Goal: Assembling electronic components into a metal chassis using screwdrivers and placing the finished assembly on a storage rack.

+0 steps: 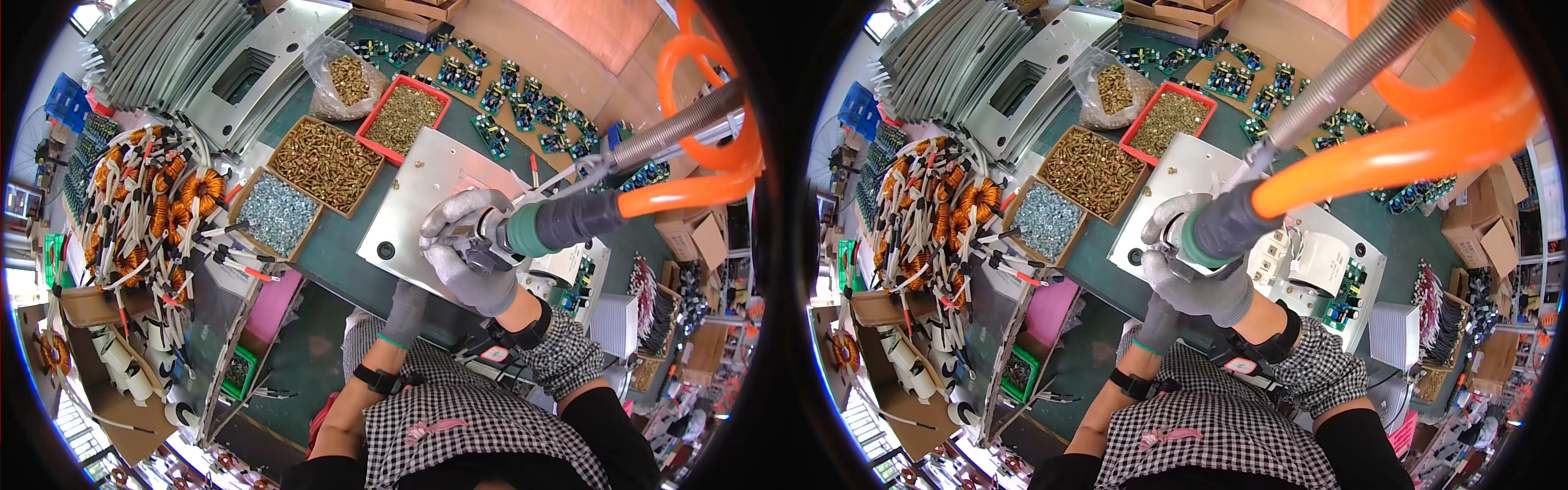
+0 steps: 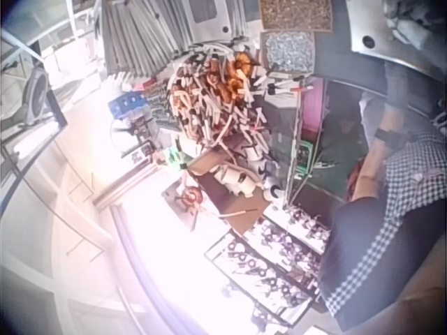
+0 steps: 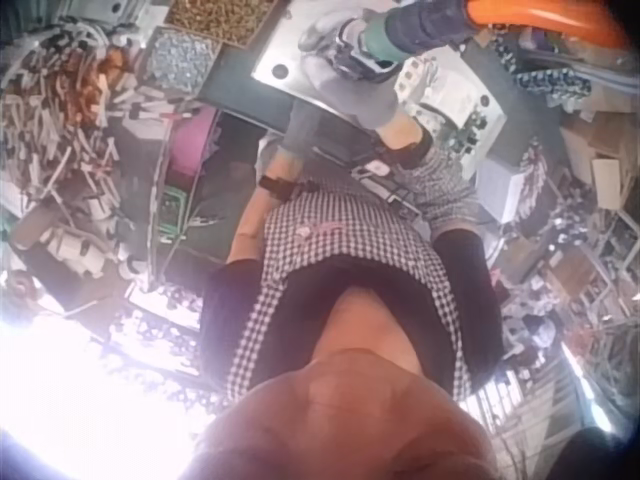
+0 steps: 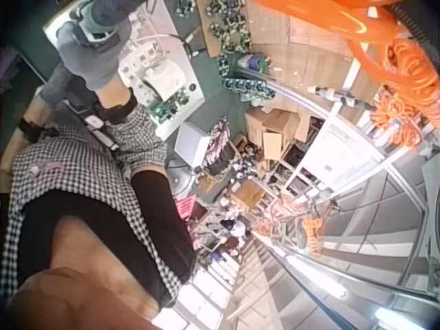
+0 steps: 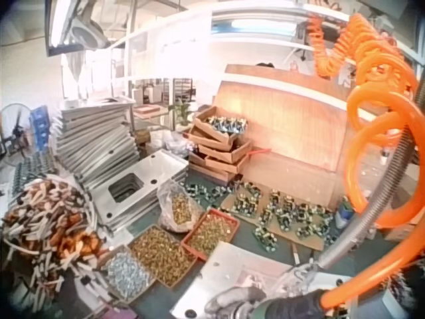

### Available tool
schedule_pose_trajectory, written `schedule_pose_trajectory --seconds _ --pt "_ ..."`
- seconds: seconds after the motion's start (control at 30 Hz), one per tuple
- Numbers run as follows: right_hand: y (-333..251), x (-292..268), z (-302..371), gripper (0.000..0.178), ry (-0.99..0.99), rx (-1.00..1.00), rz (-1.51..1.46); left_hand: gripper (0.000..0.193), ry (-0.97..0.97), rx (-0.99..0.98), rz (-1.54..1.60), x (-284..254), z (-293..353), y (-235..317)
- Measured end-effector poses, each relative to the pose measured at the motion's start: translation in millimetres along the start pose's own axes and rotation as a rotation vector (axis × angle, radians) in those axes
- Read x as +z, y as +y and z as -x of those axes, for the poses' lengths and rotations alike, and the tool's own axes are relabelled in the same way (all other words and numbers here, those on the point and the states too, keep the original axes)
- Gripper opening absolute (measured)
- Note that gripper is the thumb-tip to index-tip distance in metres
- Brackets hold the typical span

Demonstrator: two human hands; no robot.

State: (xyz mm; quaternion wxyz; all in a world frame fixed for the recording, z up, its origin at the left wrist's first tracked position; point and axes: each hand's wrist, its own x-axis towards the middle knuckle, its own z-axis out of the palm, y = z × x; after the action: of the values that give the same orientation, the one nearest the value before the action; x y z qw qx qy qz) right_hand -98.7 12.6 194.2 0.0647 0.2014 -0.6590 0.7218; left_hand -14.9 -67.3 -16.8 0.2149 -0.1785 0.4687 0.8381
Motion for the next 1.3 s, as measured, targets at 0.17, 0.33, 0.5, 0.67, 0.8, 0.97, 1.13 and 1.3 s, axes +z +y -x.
schedule_pose_trajectory --seconds 0.17,0.33,0.5,0.67,0.8,0.97,1.13,1.3 --pt "-14.8 -1.6 0.3 0.038 0.021 0.130 -0.173 0.048 -0.159 -0.084 -0.163 0.9 29.6 54.7" --pt "-44.7 -33.0 -16.5 0.050 -0.099 -0.163 -0.281 0.018 0.448 0.142 -0.946 -21.8 58.6 167.8" --pt "-53.9 -36.5 -26.0 0.042 0.039 -0.139 -0.380 0.015 0.274 0.917 -1.314 15.9 1.1 228.4" --pt "-66.9 -40.4 -37.3 0.043 0.101 -0.162 -0.309 0.017 0.011 1.050 -1.728 45.6 -33.7 242.9" --pt "-64.6 -48.8 -48.5 0.044 0.143 -0.293 -0.441 0.018 0.036 0.931 -1.596 58.2 -24.8 240.8" --pt "-65.9 -73.7 -50.2 0.045 0.077 -0.370 -0.270 0.032 -0.298 0.107 -0.307 63.7 -11.6 225.6" --pt "-64.8 -74.2 -53.8 0.045 0.099 -0.358 -0.270 0.034 -0.459 -0.127 0.074 68.5 -17.9 218.2" --pt "-63.0 -69.7 -63.1 0.041 0.083 -0.330 -0.260 0.041 -0.404 -0.085 -0.065 68.1 -23.5 221.7"
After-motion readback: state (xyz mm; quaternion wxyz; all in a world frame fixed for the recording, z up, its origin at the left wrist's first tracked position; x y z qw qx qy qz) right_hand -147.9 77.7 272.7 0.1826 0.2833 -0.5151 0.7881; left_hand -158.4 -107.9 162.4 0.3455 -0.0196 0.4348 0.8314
